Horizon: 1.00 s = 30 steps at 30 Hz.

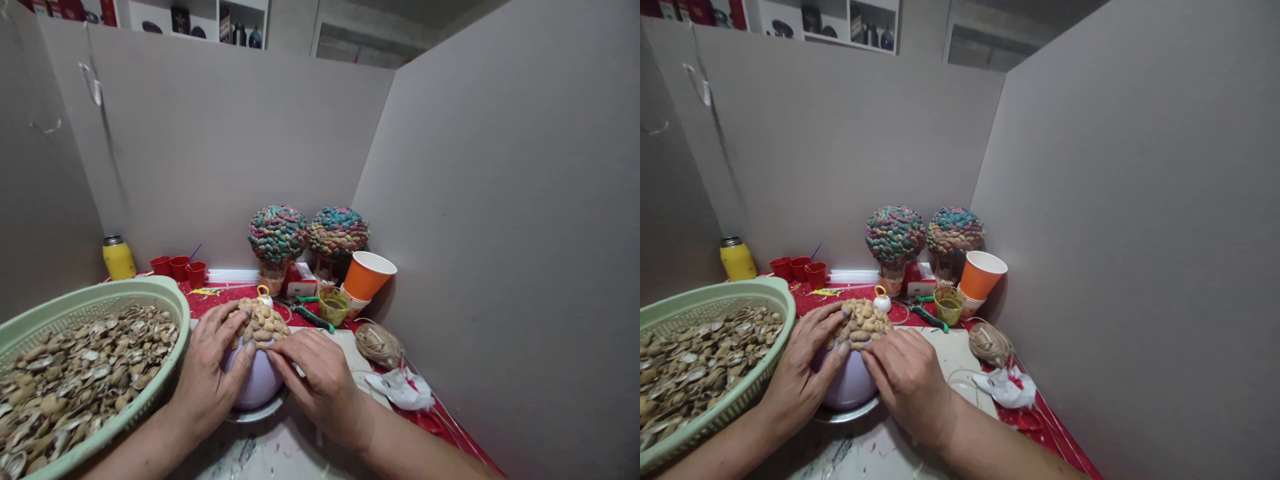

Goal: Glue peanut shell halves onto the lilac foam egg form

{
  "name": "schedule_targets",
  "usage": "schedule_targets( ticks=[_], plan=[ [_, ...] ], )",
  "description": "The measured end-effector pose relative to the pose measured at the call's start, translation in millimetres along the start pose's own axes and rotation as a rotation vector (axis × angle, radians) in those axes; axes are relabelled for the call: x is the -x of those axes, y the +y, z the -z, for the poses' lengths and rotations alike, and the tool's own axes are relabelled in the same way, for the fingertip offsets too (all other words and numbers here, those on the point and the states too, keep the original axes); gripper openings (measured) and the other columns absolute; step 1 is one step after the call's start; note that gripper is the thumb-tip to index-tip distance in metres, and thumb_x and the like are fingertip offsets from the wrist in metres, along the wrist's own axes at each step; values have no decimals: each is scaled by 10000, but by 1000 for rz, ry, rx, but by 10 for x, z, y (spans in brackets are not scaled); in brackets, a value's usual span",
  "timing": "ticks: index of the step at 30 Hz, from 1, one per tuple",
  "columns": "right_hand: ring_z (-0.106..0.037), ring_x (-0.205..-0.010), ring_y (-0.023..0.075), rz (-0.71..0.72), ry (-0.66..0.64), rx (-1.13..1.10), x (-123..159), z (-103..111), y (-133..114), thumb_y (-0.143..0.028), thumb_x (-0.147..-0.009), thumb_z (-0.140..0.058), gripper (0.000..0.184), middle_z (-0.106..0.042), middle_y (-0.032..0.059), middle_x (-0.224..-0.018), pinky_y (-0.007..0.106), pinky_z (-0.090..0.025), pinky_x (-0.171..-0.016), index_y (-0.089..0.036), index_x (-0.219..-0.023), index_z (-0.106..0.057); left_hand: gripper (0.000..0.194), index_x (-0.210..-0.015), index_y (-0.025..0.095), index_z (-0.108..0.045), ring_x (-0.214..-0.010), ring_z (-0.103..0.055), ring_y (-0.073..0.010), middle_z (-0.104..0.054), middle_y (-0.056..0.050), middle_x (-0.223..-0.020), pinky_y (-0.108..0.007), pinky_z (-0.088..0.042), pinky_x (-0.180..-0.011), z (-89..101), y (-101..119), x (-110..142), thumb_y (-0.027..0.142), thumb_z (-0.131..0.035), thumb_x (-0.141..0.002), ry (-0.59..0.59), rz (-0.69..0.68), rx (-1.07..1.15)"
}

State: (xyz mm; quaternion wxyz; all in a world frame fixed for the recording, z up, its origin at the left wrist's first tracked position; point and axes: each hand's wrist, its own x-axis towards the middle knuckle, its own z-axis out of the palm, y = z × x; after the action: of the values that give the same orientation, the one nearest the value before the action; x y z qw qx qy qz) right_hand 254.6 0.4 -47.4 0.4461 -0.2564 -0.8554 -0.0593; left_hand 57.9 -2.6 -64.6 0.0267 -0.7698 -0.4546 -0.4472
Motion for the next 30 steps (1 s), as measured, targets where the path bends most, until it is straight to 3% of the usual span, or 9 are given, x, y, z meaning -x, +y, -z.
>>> schedule_targets(
  ticks=[12,18,22,25,30],
  plan=[
    [-601,-738,198,-55,-57,-23,-12,39,-21,-129,-944,-553,86,-680,69,-809,342,-467,-703,-143,-931,-636,384,-1317,251,-485,-1287,-443,-289,-528,-108,-1387,-562,-355,-1081,-5,9,24,272,-527,-937,4,-14,-25],
    [-591,-707,197,-70,0,-64,27,107,-46,-120,-916,-581,55,-672,68,-790,340,-459,-671,-148,-933,-626,397,-1330,249,-471,-1293,-434,-297,-517,-119,-1397,-572,-362,-1069,-10,7,40,274,-524,-937,3,-22,-38],
    [-581,-706,208,34,46,-46,90,114,-57,-86,-901,-554,192,-675,93,-824,348,-445,-639,-122,-1086,-590,396,-1329,249,-469,-1296,-433,-292,-524,-111,-1389,-570,-347,-1080,-17,7,29,268,-522,-937,8,-29,-43],
    [-560,-663,218,173,-34,87,131,85,-38,-110,-905,-542,328,-678,112,-818,353,-425,-587,-68,-1229,-525,398,-1331,248,-471,-1300,-431,-283,-530,-112,-1377,-550,-351,-1086,-12,13,32,269,-521,-937,2,-18,-39],
    [-559,-668,221,206,-86,212,172,17,20,-151,-922,-526,309,-673,112,-805,361,-427,-587,-61,-1217,-545,392,-1344,265,-469,-1311,-421,-279,-533,-98,-1383,-558,-320,-1105,3,-2,50,295,-486,-953,-14,3,-13]
  ],
)
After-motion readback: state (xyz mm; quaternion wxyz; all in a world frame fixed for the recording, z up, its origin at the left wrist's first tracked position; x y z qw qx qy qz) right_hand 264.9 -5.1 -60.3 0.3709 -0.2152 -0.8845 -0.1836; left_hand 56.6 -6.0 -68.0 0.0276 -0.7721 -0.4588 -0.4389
